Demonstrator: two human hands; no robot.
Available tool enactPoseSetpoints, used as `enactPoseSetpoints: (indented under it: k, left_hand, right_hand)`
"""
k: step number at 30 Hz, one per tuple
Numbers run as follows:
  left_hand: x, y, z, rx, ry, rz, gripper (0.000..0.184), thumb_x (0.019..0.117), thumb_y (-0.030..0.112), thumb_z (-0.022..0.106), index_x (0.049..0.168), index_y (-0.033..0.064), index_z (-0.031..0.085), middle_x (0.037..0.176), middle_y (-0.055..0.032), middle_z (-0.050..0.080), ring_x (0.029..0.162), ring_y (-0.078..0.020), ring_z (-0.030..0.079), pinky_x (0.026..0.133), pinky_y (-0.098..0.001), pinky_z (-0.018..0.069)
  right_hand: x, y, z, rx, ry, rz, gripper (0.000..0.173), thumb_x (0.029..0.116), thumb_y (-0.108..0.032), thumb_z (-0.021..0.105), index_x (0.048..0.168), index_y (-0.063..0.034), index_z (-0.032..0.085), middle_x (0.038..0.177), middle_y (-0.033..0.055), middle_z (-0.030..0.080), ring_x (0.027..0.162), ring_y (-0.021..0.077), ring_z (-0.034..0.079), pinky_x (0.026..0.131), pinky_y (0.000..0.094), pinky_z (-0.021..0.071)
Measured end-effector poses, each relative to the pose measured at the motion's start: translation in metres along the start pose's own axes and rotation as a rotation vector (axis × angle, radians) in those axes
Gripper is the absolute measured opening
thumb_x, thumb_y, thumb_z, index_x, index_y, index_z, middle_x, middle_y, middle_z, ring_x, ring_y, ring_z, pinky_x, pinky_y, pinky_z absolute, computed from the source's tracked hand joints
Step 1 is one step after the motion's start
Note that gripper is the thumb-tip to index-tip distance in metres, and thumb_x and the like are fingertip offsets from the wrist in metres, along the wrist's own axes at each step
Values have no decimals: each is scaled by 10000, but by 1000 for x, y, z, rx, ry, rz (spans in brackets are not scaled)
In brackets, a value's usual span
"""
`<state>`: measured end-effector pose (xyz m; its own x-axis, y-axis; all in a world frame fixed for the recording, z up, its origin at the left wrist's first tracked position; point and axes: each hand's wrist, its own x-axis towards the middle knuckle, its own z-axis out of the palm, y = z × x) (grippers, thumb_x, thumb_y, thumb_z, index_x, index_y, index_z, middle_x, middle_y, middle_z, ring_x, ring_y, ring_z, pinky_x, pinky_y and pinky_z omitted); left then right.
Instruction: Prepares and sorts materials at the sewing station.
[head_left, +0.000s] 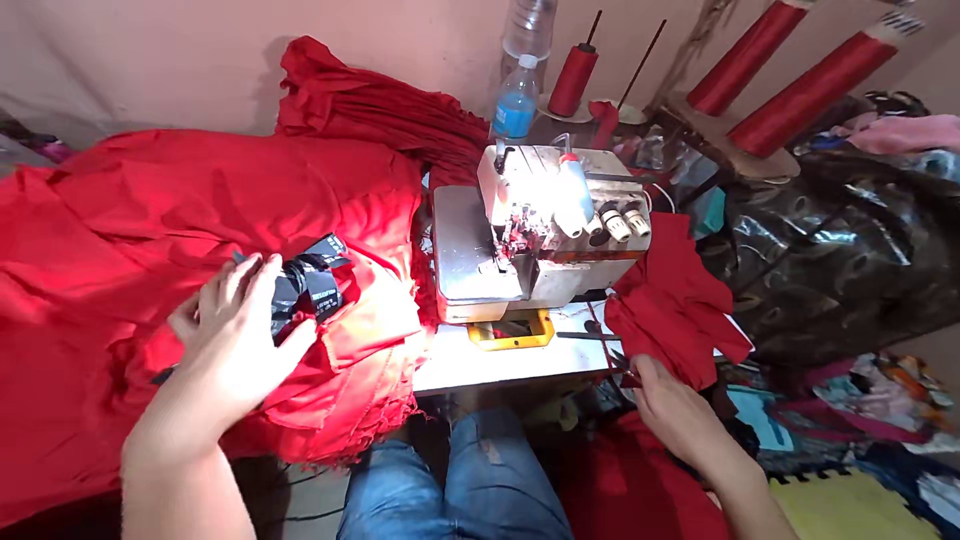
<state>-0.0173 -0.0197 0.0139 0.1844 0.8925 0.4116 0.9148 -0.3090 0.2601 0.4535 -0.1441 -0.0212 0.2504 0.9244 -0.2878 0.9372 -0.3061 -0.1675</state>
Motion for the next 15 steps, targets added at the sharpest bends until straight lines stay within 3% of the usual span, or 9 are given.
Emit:
enactPoseSetpoints:
  k: [1,3,5,7,9,10,11,13,15]
  left_hand:
    - [0,25,-12,-32,48,84,708,893,417,564,1479,24,502,1553,-248,426,1461,-520,312,1078,-775,237]
    - [3,75,-23,-124,100,245,509,886,330,571,1233,-32,661,1412,-252,564,1379,-500,437,1077,-711,320]
    - [7,103,0,-118,18,372,317,934,291,565,971,44,759,1165,-168,702,1206,-397,611,1019,-631,433]
    - [18,114,28,-24,-276,361,317,994,245,522,1026,51,770,1113,-146,722,1219,-363,613,1101,-610,368]
    - [35,121,47,161,-604,263,345,1060,240,492,1234,37,710,1319,-195,639,1392,-382,466,1162,-634,233]
    - [41,122,55,235,-692,226,381,1075,274,481,1322,51,666,1449,-209,558,1471,-389,375,1192,-651,161]
    - [42,122,60,263,-691,209,368,1056,284,522,1306,62,677,1471,-205,542,1478,-387,363,1196,-650,144]
    - [38,119,63,259,-580,245,279,1010,260,595,1133,65,753,1354,-193,627,1410,-388,447,1174,-631,196]
    - [33,113,64,181,-492,283,243,997,231,624,1047,46,774,1254,-196,678,1365,-404,494,1163,-638,223]
  right_hand:
    - [-5,0,-3,-13,11,14,336,1011,-62,522,1327,50,525,1234,300,624,1046,486,668,846,631,522]
    - [-17,2,-7,-7,55,11,356,1018,-128,536,1319,62,534,1151,312,655,981,509,678,798,665,508]
    - [-25,2,-5,39,203,-124,377,1024,-215,554,1277,63,572,991,289,694,834,503,698,689,676,517]
    - [-27,-12,-2,109,325,-285,367,1021,-240,570,1252,41,620,931,242,709,739,450,706,618,644,538]
    - [-21,-37,7,172,423,-444,344,1011,-241,565,1210,19,670,924,188,717,694,361,711,578,554,570]
    - [-16,-52,13,203,452,-498,345,1003,-249,559,1198,7,685,920,165,708,684,328,703,565,516,570]
    - [-11,-67,19,246,471,-544,340,997,-247,566,1196,-3,694,923,149,701,679,303,694,557,487,564]
    - [-3,-97,30,352,492,-618,297,976,-203,615,1185,-11,702,950,137,716,685,269,695,567,449,568]
    - [5,-123,40,424,539,-660,270,931,-154,665,1138,8,724,914,143,717,654,256,685,548,424,558]
